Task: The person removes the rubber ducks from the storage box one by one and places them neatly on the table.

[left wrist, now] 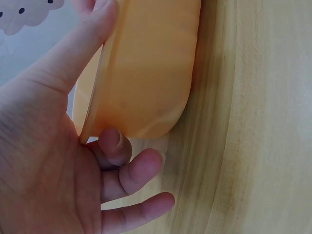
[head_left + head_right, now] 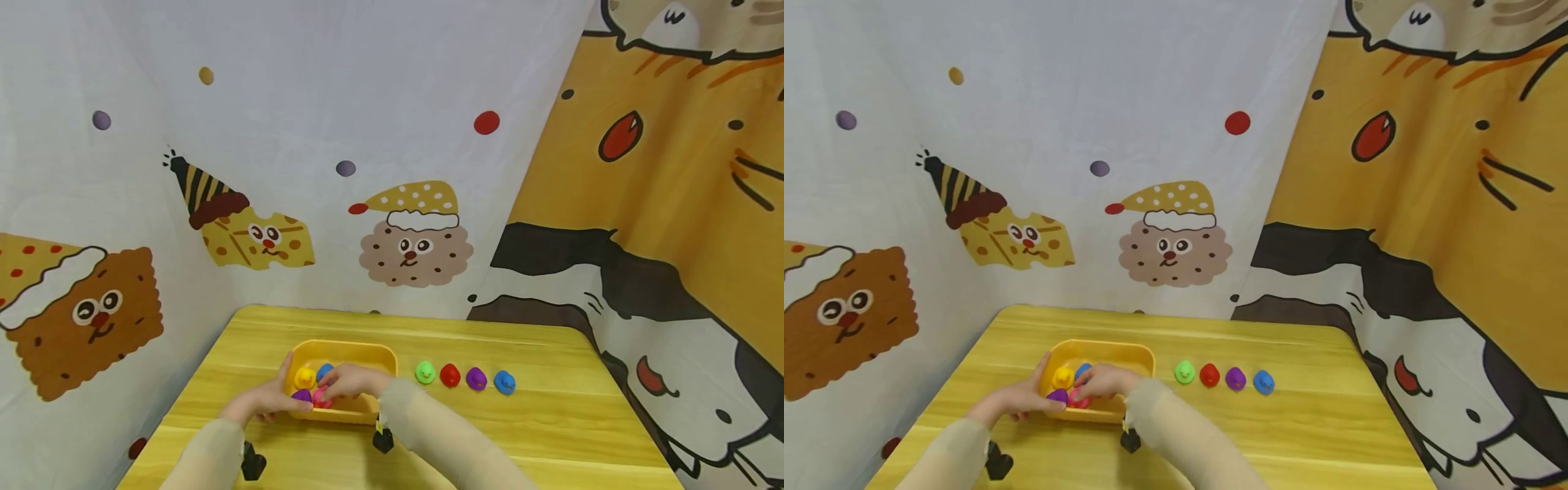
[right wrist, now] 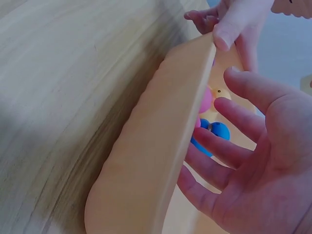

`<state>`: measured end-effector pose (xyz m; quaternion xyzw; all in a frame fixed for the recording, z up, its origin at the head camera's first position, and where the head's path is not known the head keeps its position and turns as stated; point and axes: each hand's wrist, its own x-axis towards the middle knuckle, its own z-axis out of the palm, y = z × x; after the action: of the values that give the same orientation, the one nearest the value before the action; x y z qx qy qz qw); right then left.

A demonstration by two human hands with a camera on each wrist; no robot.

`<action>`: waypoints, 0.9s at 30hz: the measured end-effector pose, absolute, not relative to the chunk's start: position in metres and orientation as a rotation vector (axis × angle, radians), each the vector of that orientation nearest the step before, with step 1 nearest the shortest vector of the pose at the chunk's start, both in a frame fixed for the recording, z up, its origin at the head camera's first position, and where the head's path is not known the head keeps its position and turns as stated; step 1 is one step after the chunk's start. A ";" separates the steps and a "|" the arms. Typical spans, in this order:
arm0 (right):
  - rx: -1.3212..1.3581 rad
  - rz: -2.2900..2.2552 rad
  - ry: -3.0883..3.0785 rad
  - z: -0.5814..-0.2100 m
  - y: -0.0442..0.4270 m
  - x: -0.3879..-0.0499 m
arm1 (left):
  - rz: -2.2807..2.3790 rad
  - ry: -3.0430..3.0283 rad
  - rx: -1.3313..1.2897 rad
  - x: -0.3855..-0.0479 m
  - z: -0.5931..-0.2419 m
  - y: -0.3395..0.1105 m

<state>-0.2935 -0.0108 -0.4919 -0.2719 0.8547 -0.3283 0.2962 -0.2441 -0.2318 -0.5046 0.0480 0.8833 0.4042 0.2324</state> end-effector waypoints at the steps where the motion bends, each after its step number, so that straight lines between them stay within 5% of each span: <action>1: -0.728 -0.872 2.288 -0.493 -0.012 -0.293 | 1.114 2.431 0.125 -0.244 -0.505 -0.232; 27: -0.860 -0.756 2.498 -0.520 -0.024 -0.292 | 1.132 2.436 0.049 -0.246 -0.509 -0.230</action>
<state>-0.2923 -0.0240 -0.5195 -0.3069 0.8915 -0.2697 0.1956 -0.2457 -0.2301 -0.5089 0.0176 0.8834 0.4104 0.2256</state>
